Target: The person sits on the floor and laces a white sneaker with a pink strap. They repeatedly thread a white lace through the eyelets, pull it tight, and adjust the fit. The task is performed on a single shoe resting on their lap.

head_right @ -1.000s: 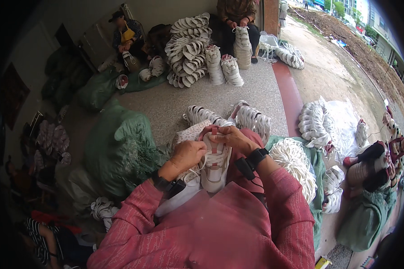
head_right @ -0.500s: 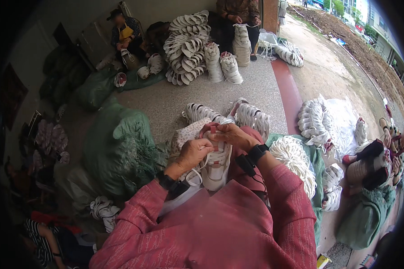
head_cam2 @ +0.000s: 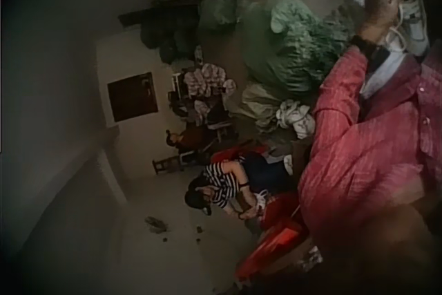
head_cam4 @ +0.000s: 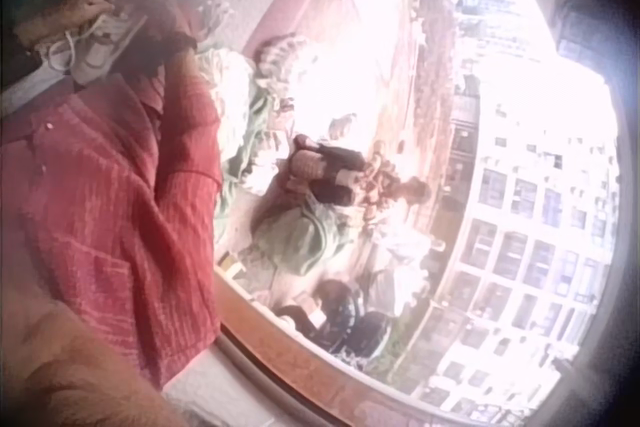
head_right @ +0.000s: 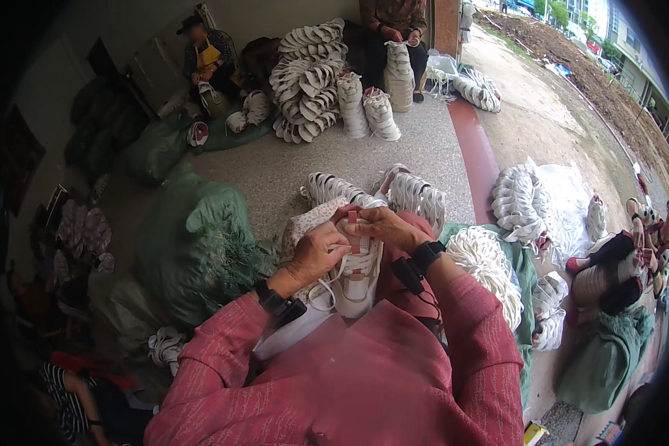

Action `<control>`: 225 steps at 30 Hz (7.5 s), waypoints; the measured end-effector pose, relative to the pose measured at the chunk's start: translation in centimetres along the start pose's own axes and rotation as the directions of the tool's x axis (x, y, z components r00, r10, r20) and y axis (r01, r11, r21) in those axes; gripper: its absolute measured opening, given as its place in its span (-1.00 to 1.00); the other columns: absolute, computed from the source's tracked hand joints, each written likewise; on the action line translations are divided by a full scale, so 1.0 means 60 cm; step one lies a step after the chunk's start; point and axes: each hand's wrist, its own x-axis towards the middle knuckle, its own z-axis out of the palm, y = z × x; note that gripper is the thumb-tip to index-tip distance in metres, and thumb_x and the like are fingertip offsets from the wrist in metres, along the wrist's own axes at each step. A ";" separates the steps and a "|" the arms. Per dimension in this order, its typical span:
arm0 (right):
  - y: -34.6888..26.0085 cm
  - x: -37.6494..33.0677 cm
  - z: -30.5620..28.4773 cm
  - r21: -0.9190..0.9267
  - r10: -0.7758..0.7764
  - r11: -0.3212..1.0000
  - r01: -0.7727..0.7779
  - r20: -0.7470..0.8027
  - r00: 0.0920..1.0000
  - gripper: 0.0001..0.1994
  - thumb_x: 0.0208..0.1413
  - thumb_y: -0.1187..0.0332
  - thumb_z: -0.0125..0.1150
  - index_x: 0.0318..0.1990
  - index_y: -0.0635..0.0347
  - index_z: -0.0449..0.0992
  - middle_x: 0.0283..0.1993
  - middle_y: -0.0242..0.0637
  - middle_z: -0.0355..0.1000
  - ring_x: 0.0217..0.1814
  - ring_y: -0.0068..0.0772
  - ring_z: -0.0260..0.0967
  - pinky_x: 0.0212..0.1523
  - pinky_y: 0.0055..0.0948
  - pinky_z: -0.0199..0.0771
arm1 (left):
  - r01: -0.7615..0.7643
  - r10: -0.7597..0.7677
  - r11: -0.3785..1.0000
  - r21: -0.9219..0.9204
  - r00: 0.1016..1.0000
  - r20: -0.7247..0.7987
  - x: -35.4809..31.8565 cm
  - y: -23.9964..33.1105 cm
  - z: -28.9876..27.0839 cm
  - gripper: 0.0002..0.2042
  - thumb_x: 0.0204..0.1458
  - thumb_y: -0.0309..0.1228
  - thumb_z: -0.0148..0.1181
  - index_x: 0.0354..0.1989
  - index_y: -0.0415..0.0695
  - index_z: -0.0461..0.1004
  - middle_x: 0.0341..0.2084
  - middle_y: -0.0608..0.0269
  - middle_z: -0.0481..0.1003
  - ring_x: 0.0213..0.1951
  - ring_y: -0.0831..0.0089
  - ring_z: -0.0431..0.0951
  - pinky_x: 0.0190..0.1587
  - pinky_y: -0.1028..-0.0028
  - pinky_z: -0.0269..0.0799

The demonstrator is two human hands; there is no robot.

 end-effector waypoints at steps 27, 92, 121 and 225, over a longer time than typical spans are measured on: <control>0.045 -0.077 0.076 -0.176 -0.112 0.983 0.047 -0.382 0.917 -0.84 0.18 0.39 0.27 -0.22 0.31 0.50 -0.37 -0.41 0.49 -0.31 -0.62 0.42 -0.29 -0.53 0.44 | 0.428 -0.254 0.858 -0.284 0.835 0.488 0.066 -0.037 -0.010 -0.48 -0.25 -0.47 0.45 -0.04 -0.24 0.42 -0.16 0.29 0.50 -0.11 0.51 0.49 -0.01 0.47 0.43; 0.060 -0.112 0.000 -0.460 -0.228 0.884 0.085 -0.263 0.937 -0.84 0.21 0.38 0.14 -0.25 0.31 0.52 -0.38 -0.19 0.49 -0.29 -0.47 0.44 -0.20 -0.41 0.43 | 0.397 -0.138 0.815 -0.421 0.840 0.525 0.087 -0.015 0.033 -0.95 -0.02 -0.57 0.28 -0.37 -0.25 0.55 -0.45 0.38 0.45 -0.44 0.62 0.46 -0.38 0.58 0.39; 0.057 -0.107 0.013 0.071 0.208 0.978 -0.195 -0.299 0.931 -0.78 0.30 0.30 0.09 -0.25 0.30 0.53 -0.45 -0.38 0.45 -0.53 -0.55 0.43 -0.54 -0.57 0.47 | 0.184 -0.061 0.961 -0.208 0.869 0.491 0.091 -0.012 0.033 -0.84 -0.13 -0.42 0.31 -0.38 -0.21 0.57 -0.46 0.32 0.47 -0.38 0.51 0.48 -0.29 0.47 0.37; -0.001 -0.096 -0.038 -0.898 -0.496 0.269 0.347 0.179 0.849 -0.55 -0.12 0.49 0.22 0.04 0.13 0.43 0.06 -0.15 0.38 0.03 -0.03 0.41 0.02 -0.17 0.44 | 0.587 -0.367 0.636 -0.501 0.801 0.473 0.056 -0.053 -0.029 -0.83 0.07 -0.31 0.35 -0.39 -0.17 0.65 -0.37 0.39 0.40 -0.29 0.56 0.43 -0.13 0.52 0.34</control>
